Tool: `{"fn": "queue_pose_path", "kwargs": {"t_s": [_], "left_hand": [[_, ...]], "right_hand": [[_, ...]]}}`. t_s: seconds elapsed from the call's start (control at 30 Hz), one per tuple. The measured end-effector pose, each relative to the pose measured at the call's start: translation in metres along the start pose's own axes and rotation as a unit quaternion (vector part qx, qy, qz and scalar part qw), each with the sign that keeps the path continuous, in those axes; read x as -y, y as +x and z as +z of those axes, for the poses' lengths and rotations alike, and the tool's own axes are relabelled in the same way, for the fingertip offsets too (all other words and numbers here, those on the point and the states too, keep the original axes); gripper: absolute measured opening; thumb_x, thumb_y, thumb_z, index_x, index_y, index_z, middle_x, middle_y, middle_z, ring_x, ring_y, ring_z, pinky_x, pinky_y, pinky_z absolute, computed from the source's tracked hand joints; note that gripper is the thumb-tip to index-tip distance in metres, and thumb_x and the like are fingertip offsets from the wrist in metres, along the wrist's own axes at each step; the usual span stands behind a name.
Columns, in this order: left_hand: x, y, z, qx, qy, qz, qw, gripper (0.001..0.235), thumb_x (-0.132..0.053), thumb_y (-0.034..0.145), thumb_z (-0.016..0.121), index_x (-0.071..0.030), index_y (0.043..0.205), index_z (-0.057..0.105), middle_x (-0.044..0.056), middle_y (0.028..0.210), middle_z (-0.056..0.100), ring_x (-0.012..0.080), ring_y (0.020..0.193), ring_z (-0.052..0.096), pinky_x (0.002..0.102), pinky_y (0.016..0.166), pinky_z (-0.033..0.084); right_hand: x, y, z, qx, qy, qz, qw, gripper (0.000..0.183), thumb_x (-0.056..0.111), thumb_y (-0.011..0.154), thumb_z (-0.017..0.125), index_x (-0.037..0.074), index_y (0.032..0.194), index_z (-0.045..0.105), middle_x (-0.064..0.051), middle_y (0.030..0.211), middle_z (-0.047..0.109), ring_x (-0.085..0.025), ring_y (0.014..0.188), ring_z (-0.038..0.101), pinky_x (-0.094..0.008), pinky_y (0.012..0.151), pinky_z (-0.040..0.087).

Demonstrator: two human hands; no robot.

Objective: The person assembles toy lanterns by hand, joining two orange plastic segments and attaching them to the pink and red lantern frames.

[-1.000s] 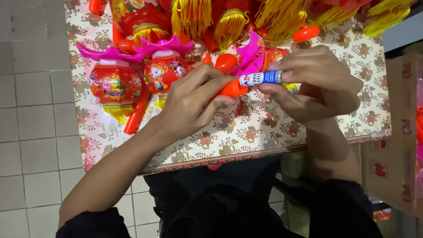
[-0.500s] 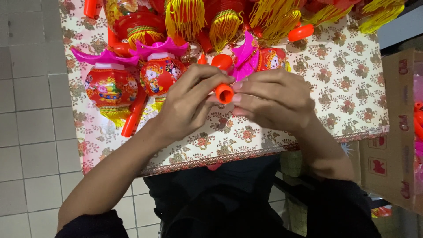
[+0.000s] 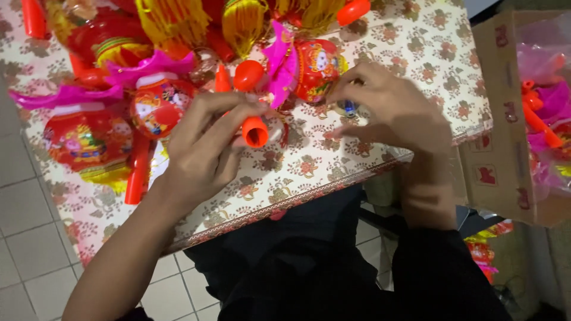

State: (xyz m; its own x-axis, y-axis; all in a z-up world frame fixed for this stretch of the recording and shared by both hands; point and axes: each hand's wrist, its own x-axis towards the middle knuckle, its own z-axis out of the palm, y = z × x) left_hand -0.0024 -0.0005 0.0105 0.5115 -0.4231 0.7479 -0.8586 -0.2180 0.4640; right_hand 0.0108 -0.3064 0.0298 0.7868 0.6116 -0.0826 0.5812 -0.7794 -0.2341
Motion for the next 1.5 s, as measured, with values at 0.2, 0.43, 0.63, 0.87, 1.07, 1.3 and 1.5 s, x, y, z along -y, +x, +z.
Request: {"fn": "queue_pose_path", "kwargs": {"t_s": [0.2, 0.43, 0.63, 0.87, 1.07, 1.3, 1.5], "left_hand": [[0.001, -0.009, 0.008, 0.037, 0.029, 0.005, 0.999, 0.037, -0.022, 0.111, 0.044, 0.006, 0.125, 0.064, 0.025, 0.111, 0.063, 0.0342, 0.095, 0.072, 0.037, 0.071, 0.059], [-0.001, -0.007, 0.01, 0.057, 0.017, 0.002, 0.998, 0.034, -0.02, 0.11, 0.048, 0.006, 0.124, 0.063, 0.025, 0.111, 0.063, 0.0355, 0.098, 0.07, 0.043, 0.081, 0.061], [0.0, -0.009, 0.012, 0.057, 0.022, -0.008, 0.998, 0.037, -0.024, 0.11, 0.045, 0.006, 0.123, 0.064, 0.024, 0.108, 0.063, 0.034, 0.093, 0.068, 0.04, 0.07, 0.057], [0.006, -0.013, 0.012, 0.047, 0.075, 0.002, 0.996, 0.031, -0.021, 0.108, 0.057, 0.004, 0.125, 0.063, 0.023, 0.109, 0.062, 0.0344, 0.094, 0.067, 0.041, 0.074, 0.057], [0.006, -0.007, 0.007, 0.026, 0.093, -0.032, 0.995, 0.03, -0.02, 0.107, 0.061, 0.005, 0.122, 0.065, 0.021, 0.104, 0.062, 0.0303, 0.088, 0.065, 0.038, 0.067, 0.055], [0.008, -0.009, 0.008, 0.006, 0.119, -0.025, 0.993, 0.029, -0.02, 0.106, 0.064, 0.003, 0.124, 0.065, 0.019, 0.103, 0.062, 0.0298, 0.087, 0.064, 0.037, 0.067, 0.055], [0.012, -0.01, 0.01, -0.009, 0.153, 0.007, 0.988, 0.036, -0.028, 0.106, 0.059, 0.005, 0.119, 0.067, 0.019, 0.102, 0.064, 0.0288, 0.084, 0.065, 0.036, 0.068, 0.058]], "right_hand": [[-0.011, -0.011, 0.026, 0.083, 0.056, 0.128, 0.987, 0.036, 0.022, 0.092, 0.068, 0.012, 0.127, 0.064, -0.02, 0.141, 0.051, -0.025, 0.105, 0.062, -0.042, 0.085, 0.056], [-0.025, -0.02, 0.016, -0.177, 0.054, -0.09, 0.978, 0.007, -0.002, 0.101, 0.071, -0.007, 0.106, 0.073, -0.018, 0.09, 0.075, -0.024, 0.081, 0.072, -0.027, 0.067, 0.062], [-0.011, -0.013, -0.02, -0.295, 0.13, -0.192, 0.927, 0.011, -0.016, 0.099, 0.069, -0.007, 0.105, 0.069, -0.017, 0.084, 0.075, -0.018, 0.065, 0.07, -0.024, 0.053, 0.054], [0.047, 0.019, -0.029, -0.337, 0.173, -0.349, 0.857, 0.025, -0.001, 0.087, 0.087, -0.008, 0.103, 0.069, -0.018, 0.103, 0.072, -0.02, 0.071, 0.074, -0.028, 0.066, 0.065], [0.046, 0.025, -0.001, -0.412, 0.139, -0.297, 0.85, 0.029, 0.008, 0.089, 0.087, -0.006, 0.106, 0.067, -0.016, 0.086, 0.075, -0.017, 0.071, 0.074, -0.023, 0.06, 0.066], [0.061, 0.032, -0.021, -0.412, 0.086, -0.352, 0.836, 0.036, -0.004, 0.089, 0.091, -0.004, 0.113, 0.064, -0.021, 0.103, 0.071, -0.031, 0.083, 0.078, -0.035, 0.072, 0.071], [0.052, 0.051, -0.003, -0.307, 0.187, -0.326, 0.874, 0.036, 0.013, 0.094, 0.082, -0.007, 0.115, 0.061, -0.021, 0.094, 0.077, -0.025, 0.078, 0.08, -0.025, 0.065, 0.07]]}}
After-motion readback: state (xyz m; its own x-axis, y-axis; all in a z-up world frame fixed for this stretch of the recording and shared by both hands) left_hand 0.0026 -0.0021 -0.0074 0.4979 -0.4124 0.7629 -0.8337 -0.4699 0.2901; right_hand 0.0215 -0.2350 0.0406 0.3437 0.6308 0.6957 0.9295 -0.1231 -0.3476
